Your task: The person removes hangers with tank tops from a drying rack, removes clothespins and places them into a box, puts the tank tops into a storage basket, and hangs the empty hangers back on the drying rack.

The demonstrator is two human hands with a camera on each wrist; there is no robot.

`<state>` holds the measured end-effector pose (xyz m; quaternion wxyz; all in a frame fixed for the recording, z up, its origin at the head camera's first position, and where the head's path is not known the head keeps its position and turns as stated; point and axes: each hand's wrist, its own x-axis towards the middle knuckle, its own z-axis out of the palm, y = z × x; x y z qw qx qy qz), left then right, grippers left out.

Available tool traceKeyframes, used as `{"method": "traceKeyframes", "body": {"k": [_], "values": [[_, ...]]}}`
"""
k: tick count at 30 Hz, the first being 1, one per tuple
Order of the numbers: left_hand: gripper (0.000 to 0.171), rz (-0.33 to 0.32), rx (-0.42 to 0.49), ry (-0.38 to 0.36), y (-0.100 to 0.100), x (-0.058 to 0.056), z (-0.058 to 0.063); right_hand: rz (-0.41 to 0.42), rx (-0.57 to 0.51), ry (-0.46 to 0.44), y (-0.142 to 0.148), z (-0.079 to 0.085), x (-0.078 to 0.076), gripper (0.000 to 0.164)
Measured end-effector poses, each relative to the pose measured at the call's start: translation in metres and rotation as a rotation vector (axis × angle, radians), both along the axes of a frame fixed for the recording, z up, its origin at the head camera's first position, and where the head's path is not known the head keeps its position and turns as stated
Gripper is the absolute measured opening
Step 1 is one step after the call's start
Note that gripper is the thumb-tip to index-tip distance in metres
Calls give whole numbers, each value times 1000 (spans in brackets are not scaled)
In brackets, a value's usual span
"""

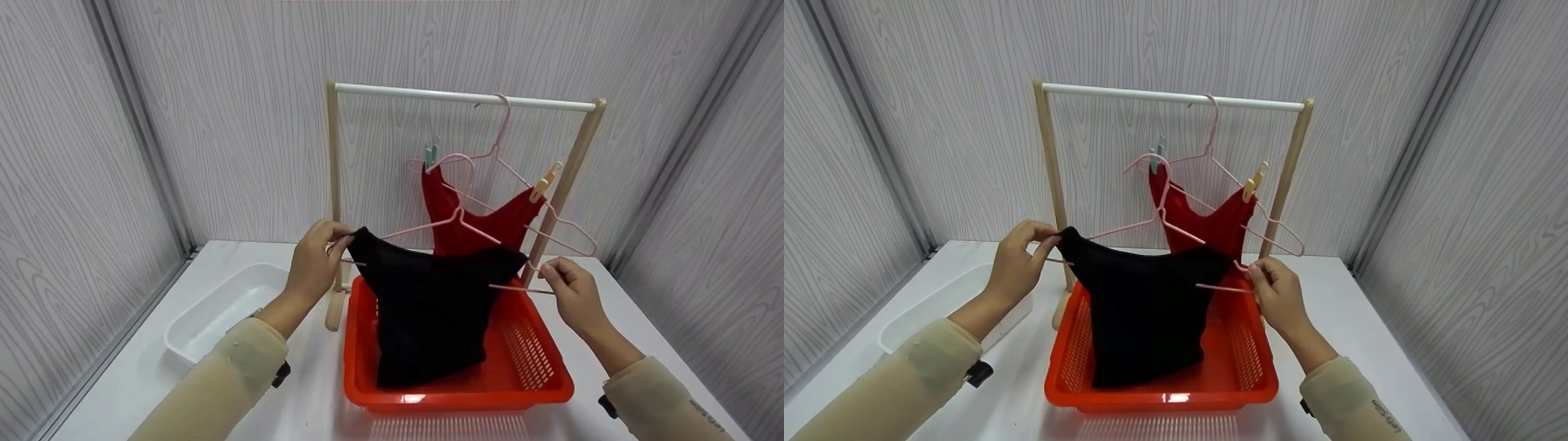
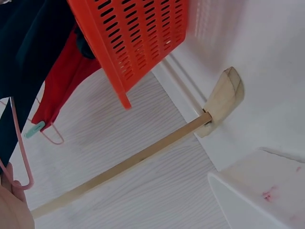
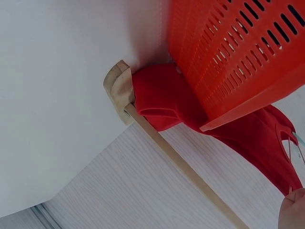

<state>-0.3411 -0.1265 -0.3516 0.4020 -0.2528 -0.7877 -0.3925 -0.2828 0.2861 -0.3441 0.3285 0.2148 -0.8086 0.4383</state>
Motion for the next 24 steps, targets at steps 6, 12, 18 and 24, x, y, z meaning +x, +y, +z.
{"method": "traceKeyframes", "body": {"k": [6, 12, 18, 24], "values": [[10, 23, 21, 20, -6, -1, -6, -19, -14, -17, 4, -1, 0, 17], [9, 37, 17, 23, -11, -1, -10, -21, -3, -20, 5, 0, 0, 16], [8, 60, 18, -9, -18, -2, -17, -23, 12, -17, 5, 2, 0, 17], [10, 78, 18, -46, -23, -3, -24, -31, 20, -14, 6, 3, 0, 17]]}}
